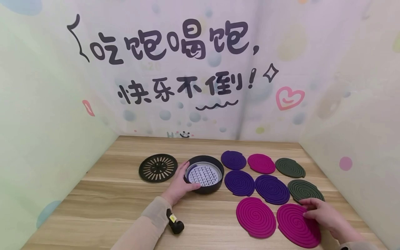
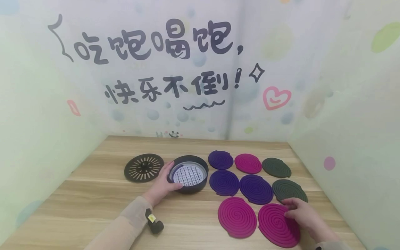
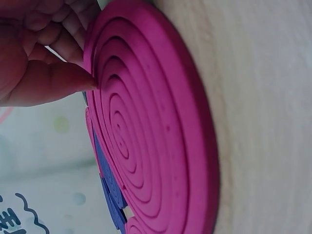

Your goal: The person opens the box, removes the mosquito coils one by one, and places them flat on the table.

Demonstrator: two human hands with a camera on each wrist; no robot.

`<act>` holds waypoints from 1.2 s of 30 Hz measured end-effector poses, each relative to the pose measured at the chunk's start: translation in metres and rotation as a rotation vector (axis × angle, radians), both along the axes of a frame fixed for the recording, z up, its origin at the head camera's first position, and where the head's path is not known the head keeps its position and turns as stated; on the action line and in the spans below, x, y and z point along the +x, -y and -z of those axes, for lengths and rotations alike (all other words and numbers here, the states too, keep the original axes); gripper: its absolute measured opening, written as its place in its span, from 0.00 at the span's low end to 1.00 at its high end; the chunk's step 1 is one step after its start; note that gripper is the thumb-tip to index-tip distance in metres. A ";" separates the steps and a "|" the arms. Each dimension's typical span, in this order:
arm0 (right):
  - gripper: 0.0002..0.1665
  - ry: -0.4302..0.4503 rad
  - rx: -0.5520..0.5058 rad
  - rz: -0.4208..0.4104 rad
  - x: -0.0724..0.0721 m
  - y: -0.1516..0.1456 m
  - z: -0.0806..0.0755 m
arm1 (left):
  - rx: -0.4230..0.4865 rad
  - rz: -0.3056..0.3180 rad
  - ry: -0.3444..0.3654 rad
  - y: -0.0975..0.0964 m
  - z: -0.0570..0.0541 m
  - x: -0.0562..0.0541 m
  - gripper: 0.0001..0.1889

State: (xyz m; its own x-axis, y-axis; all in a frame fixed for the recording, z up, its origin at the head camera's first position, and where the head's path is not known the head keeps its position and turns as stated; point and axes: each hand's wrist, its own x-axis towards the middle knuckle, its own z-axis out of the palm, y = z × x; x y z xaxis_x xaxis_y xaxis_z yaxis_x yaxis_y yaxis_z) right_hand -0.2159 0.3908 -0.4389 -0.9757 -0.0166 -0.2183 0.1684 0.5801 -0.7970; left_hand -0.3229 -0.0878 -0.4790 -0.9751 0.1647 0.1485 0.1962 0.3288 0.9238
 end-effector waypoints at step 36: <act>0.26 0.027 0.001 0.029 -0.001 -0.002 -0.003 | -0.012 0.000 0.004 -0.002 -0.003 0.002 0.58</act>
State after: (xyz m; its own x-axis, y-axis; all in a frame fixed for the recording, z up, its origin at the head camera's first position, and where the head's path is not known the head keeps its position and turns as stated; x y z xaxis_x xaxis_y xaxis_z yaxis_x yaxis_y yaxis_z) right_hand -0.2171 0.3929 -0.4362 -0.9696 0.0123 -0.2445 0.2068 0.5757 -0.7910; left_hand -0.3210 -0.0861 -0.4763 -0.9758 0.1660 0.1425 0.1923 0.3403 0.9204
